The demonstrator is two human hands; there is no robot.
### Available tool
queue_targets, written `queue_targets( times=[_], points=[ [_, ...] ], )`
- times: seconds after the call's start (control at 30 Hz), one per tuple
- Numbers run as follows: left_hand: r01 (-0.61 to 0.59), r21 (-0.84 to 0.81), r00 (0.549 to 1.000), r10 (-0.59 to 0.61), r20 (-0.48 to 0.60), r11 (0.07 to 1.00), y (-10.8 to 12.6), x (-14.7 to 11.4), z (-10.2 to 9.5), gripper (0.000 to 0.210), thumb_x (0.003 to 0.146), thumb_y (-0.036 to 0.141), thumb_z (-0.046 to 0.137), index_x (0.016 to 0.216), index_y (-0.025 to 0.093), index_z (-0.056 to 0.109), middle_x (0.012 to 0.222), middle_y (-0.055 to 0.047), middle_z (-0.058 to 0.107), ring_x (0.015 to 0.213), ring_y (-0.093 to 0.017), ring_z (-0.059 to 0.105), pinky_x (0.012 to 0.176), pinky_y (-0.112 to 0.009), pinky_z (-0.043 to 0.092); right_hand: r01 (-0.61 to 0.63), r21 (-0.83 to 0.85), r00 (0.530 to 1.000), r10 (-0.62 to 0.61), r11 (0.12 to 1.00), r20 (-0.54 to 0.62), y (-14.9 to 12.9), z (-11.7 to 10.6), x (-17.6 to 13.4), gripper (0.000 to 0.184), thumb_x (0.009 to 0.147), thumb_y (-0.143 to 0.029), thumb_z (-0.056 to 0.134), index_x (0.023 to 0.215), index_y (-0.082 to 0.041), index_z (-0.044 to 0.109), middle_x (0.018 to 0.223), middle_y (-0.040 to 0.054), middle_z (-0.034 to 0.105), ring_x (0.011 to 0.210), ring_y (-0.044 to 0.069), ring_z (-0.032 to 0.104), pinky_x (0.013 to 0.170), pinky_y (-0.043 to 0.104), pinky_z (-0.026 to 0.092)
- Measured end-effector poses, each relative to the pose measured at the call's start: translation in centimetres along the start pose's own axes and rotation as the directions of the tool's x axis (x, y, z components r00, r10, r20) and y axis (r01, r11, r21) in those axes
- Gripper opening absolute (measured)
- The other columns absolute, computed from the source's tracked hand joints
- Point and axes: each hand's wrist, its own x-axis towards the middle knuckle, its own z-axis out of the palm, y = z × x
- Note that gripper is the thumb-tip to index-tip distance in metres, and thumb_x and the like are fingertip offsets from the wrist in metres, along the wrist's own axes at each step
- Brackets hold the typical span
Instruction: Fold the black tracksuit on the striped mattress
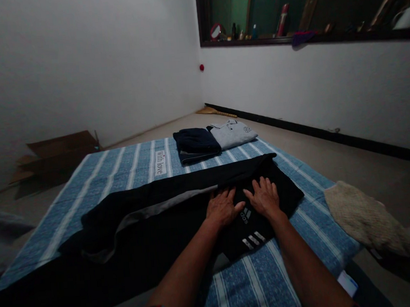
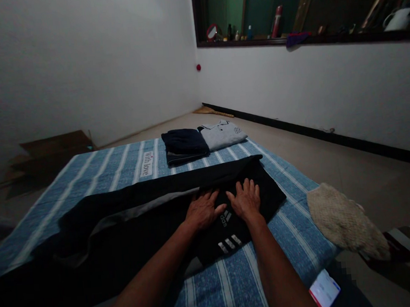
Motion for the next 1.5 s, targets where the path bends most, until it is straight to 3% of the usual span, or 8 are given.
queue_targets(
  times=[0.9, 1.07, 1.3, 1.5],
  points=[
    [0.026, -0.008, 1.000, -0.026, 0.015, 1.000, -0.1, -1.9, -0.7, 0.068, 0.089, 0.063, 0.019, 0.141, 0.022, 0.033, 0.147, -0.008, 0.035, 0.136, -0.028, 0.026, 0.110, -0.053, 0.013, -0.038, 0.001, 0.995, 0.038, 0.999, 0.096, -0.1, -0.1, 0.1, 0.067, 0.090, -0.061, 0.026, 0.142, -0.020, 0.033, 0.150, 0.0165, 0.022, 0.138, 0.033, 0.011, 0.107, 0.047, 0.008],
    [0.018, -0.001, 1.000, -0.018, 0.012, 1.000, -0.3, -2.5, -0.7, 0.067, 0.089, 0.063, 0.021, 0.140, 0.022, 0.036, 0.147, -0.009, 0.035, 0.136, -0.028, 0.027, 0.110, -0.051, 0.017, -0.035, -0.014, 0.997, 0.036, 0.999, 0.071, 0.1, 0.3, 0.0, 0.066, 0.090, -0.061, 0.027, 0.141, -0.020, 0.036, 0.149, 0.0167, 0.025, 0.138, 0.033, 0.014, 0.107, 0.047, 0.010],
    [0.132, 0.072, 0.991, -0.129, -0.040, 0.989, -2.9, -4.6, -1.4, 0.064, 0.090, 0.060, 0.026, 0.140, 0.022, 0.035, 0.145, -0.009, 0.038, 0.133, -0.030, 0.031, 0.109, -0.052, 0.018, -0.010, -0.023, 1.000, 0.011, 1.000, 0.023, 0.2, 0.8, 0.0, 0.065, 0.090, -0.059, 0.030, 0.139, -0.017, 0.039, 0.147, 0.0177, 0.028, 0.135, 0.034, 0.018, 0.105, 0.048, 0.012],
    [0.135, 0.075, 0.990, -0.132, -0.049, 0.988, -3.8, -5.4, -1.9, 0.060, 0.091, 0.056, 0.028, 0.141, 0.024, 0.034, 0.143, -0.008, 0.041, 0.133, -0.028, 0.031, 0.108, -0.051, 0.018, -0.015, -0.015, 0.999, 0.015, 1.000, -0.047, 0.0, 0.8, -0.1, 0.060, 0.089, -0.057, 0.037, 0.134, -0.018, 0.046, 0.143, 0.0172, 0.035, 0.133, 0.034, 0.025, 0.104, 0.048, 0.016]
  ],
)
